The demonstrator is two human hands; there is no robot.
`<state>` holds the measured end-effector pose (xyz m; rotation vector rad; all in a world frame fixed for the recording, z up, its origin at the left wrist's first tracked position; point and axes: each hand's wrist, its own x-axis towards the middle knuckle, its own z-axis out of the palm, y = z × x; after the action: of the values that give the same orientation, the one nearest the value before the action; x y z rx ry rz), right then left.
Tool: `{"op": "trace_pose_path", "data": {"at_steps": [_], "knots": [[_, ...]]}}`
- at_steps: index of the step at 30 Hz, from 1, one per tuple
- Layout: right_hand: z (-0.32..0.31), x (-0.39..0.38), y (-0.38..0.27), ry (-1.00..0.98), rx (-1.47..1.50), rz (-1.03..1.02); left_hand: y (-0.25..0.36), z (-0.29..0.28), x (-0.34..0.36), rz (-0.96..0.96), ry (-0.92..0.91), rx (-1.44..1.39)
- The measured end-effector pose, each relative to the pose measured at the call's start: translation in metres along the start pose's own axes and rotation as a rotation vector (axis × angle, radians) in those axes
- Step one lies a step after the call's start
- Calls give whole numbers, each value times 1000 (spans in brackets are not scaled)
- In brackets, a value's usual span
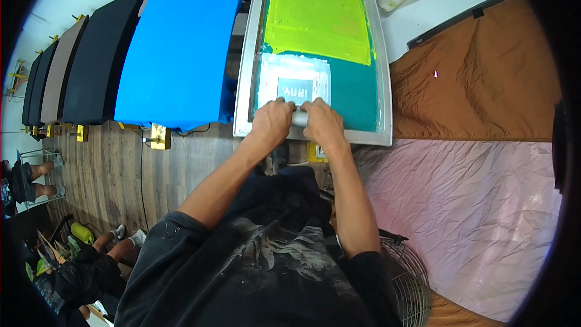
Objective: Printing a design onto a garment using a manual screen printing press and a squeegee.
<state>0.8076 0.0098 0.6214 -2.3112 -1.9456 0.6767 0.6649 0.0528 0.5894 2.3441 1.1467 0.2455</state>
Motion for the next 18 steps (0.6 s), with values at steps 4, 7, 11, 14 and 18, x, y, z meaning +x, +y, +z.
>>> {"op": "trace_pose_path", "data": {"at_steps": [4,7,11,14,18], "knots": [[0,-28,-2,62,-26,-14,3,1,-10,-24,-31,40],[0,-58,17,319,184,-10,-1,-1,-4,-37,-24,6],[28,-110,58,348,410,360,-5,0,4,-26,-20,5],[51,-120,66,46,1126,745,-8,-3,6,-31,-56,22],[64,-112,60,-120,1449,678,-6,-8,9,-15,-62,-11]]}}
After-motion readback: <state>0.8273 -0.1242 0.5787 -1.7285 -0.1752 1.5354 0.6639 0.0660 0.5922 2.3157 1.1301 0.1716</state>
